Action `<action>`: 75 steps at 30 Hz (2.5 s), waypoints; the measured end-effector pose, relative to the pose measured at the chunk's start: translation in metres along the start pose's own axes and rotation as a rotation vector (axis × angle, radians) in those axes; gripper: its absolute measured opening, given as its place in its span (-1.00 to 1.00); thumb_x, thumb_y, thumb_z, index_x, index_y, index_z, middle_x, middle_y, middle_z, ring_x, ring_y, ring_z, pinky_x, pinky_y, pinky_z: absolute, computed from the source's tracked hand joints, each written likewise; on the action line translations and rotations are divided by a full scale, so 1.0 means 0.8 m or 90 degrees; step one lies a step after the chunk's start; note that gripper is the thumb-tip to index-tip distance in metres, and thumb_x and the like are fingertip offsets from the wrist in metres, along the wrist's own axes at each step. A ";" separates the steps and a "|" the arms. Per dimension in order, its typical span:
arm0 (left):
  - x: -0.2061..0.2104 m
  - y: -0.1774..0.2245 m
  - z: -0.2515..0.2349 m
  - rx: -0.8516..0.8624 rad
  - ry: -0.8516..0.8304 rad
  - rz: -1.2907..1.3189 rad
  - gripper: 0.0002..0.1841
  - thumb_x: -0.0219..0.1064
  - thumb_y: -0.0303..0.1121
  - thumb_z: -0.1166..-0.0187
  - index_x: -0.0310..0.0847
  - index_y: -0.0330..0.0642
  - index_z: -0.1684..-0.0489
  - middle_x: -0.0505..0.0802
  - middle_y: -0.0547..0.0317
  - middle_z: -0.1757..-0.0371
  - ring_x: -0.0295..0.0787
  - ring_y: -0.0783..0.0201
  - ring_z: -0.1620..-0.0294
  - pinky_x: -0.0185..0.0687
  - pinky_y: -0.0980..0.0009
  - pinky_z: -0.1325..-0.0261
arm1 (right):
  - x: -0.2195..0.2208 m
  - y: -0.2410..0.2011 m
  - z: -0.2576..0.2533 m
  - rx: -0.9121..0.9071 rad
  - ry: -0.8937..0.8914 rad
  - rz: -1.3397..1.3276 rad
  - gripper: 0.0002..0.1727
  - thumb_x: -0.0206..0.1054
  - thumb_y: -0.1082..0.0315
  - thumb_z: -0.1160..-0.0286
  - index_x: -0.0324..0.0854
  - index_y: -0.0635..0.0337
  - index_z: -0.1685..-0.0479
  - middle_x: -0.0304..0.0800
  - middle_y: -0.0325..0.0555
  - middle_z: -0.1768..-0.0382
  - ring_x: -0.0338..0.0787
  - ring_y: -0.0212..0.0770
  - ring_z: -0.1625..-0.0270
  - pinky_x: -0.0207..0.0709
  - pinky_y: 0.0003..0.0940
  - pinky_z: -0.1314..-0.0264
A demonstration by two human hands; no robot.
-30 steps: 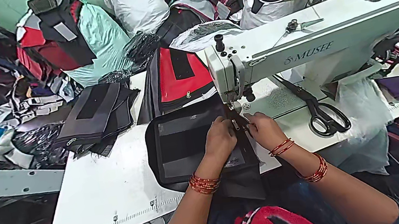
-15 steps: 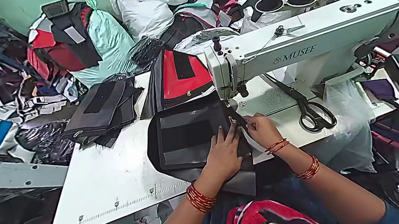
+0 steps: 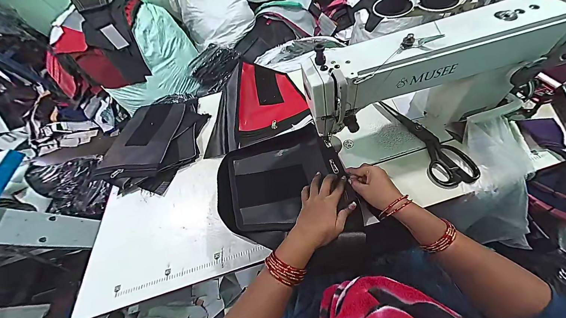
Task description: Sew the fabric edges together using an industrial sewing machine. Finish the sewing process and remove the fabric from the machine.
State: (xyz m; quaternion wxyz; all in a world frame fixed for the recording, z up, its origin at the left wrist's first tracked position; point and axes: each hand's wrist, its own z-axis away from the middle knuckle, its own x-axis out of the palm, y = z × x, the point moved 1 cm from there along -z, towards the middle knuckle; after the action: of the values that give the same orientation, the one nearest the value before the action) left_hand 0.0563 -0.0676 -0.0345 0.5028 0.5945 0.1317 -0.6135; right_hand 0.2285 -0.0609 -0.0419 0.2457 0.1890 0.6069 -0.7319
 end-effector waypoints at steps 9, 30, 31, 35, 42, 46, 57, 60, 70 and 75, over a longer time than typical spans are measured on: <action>-0.008 -0.011 0.002 0.029 0.024 0.091 -0.39 -0.22 0.04 -0.84 0.26 0.10 -0.83 0.30 -0.12 -0.83 -0.10 -0.27 -0.89 -0.15 -0.43 -0.69 | -0.001 0.014 -0.003 0.018 0.000 -0.117 -0.61 0.24 0.54 -0.57 0.67 0.40 -0.36 0.86 0.12 -0.02 0.78 -0.35 0.06 0.60 -0.48 -0.11; -0.008 -0.004 -0.001 0.049 -0.013 -0.068 -0.10 0.01 0.42 -0.58 0.29 -0.03 -0.80 0.36 -0.12 -0.80 0.01 -0.36 -0.85 -0.03 -0.48 -0.65 | -0.013 -0.014 0.005 -0.034 -0.133 0.151 -0.56 0.11 0.50 -0.65 0.63 0.34 -0.46 0.72 0.34 -0.17 0.70 0.07 -0.24 0.46 -0.18 -0.42; -0.013 -0.004 -0.001 0.058 -0.026 -0.057 -0.11 0.04 0.41 -0.57 0.34 -0.06 -0.77 0.38 -0.13 -0.79 0.03 -0.35 -0.84 -0.01 -0.47 -0.66 | -0.013 -0.021 0.006 -0.030 -0.153 0.185 -0.55 0.07 0.51 -0.67 0.61 0.34 -0.48 0.69 0.37 -0.20 0.68 0.11 -0.27 0.45 -0.14 -0.44; -0.052 -0.006 -0.006 0.055 -0.059 0.064 -0.52 0.15 -0.27 -0.60 0.66 -0.30 -0.43 0.63 -0.21 -0.58 0.44 -0.17 -0.67 0.25 -0.16 -0.68 | -0.004 -0.044 0.008 0.012 -0.216 0.333 -0.48 -0.03 0.56 -0.70 0.45 0.35 -0.63 0.48 0.41 -0.42 0.67 0.19 -0.34 0.52 -0.08 -0.44; -0.049 -0.002 -0.060 0.012 0.020 -0.073 -0.42 0.19 -0.65 -0.54 0.50 -0.19 -0.63 0.38 0.10 -0.81 0.60 -0.13 -0.50 0.59 -0.04 -0.40 | 0.005 -0.056 0.013 0.032 -0.239 0.412 -0.62 0.00 0.65 -0.65 0.56 0.57 -0.32 0.32 0.43 -0.55 0.74 0.22 -0.27 0.62 -0.06 -0.33; -0.024 -0.001 -0.076 0.060 0.027 -0.187 -0.56 0.18 -0.62 -0.60 0.65 -0.23 -0.45 0.64 0.09 -0.61 0.64 -0.17 -0.44 0.68 -0.06 -0.18 | 0.004 -0.052 0.013 0.024 -0.239 0.401 -0.65 0.02 0.60 -0.68 0.60 0.57 -0.28 0.30 0.44 -0.59 0.75 0.22 -0.27 0.62 -0.07 -0.33; 0.008 -0.034 -0.048 0.210 0.315 -0.056 -0.66 0.23 -0.54 -0.39 0.84 -0.34 -0.06 0.89 -0.08 -0.22 0.71 -0.24 -0.43 0.46 -0.22 -0.55 | 0.006 -0.053 0.013 0.019 -0.242 0.382 -0.62 0.02 0.61 -0.68 0.57 0.55 -0.35 0.35 0.43 -0.54 0.77 0.19 -0.23 0.64 -0.11 -0.28; 0.009 -0.034 -0.049 0.203 0.316 -0.043 -0.66 0.24 -0.53 -0.37 0.85 -0.35 -0.05 0.89 -0.10 -0.23 0.71 -0.24 -0.44 0.53 -0.14 -0.52 | 0.007 -0.052 0.011 0.013 -0.230 0.376 -0.63 0.03 0.62 -0.66 0.59 0.55 -0.31 0.38 0.41 -0.52 0.78 0.18 -0.19 0.66 -0.13 -0.25; -0.009 -0.060 -0.089 0.170 0.338 -0.022 -0.68 0.23 -0.49 -0.47 0.86 -0.32 -0.05 0.85 -0.20 -0.19 0.75 -0.20 -0.35 0.66 -0.03 -0.40 | 0.008 -0.053 -0.039 0.009 -0.163 0.342 -0.59 0.00 0.56 -0.71 0.56 0.47 -0.43 0.44 0.39 -0.49 0.70 0.18 -0.35 0.56 -0.13 -0.43; -0.017 -0.071 -0.109 0.178 0.360 -0.028 -0.76 0.27 -0.51 -0.45 0.87 -0.35 0.09 0.88 -0.18 -0.10 0.80 -0.16 -0.28 0.67 -0.05 -0.38 | 0.003 -0.059 -0.059 0.032 -0.171 0.343 -0.56 0.00 0.53 -0.74 0.49 0.46 -0.52 0.41 0.38 -0.54 0.66 0.20 -0.42 0.53 -0.08 -0.47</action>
State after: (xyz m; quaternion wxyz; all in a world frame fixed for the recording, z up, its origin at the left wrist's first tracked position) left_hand 0.0616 0.0312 -0.0699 0.3464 0.8021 0.1935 -0.4464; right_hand 0.1978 -0.0085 -0.0146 0.5043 0.2507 0.4786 -0.6736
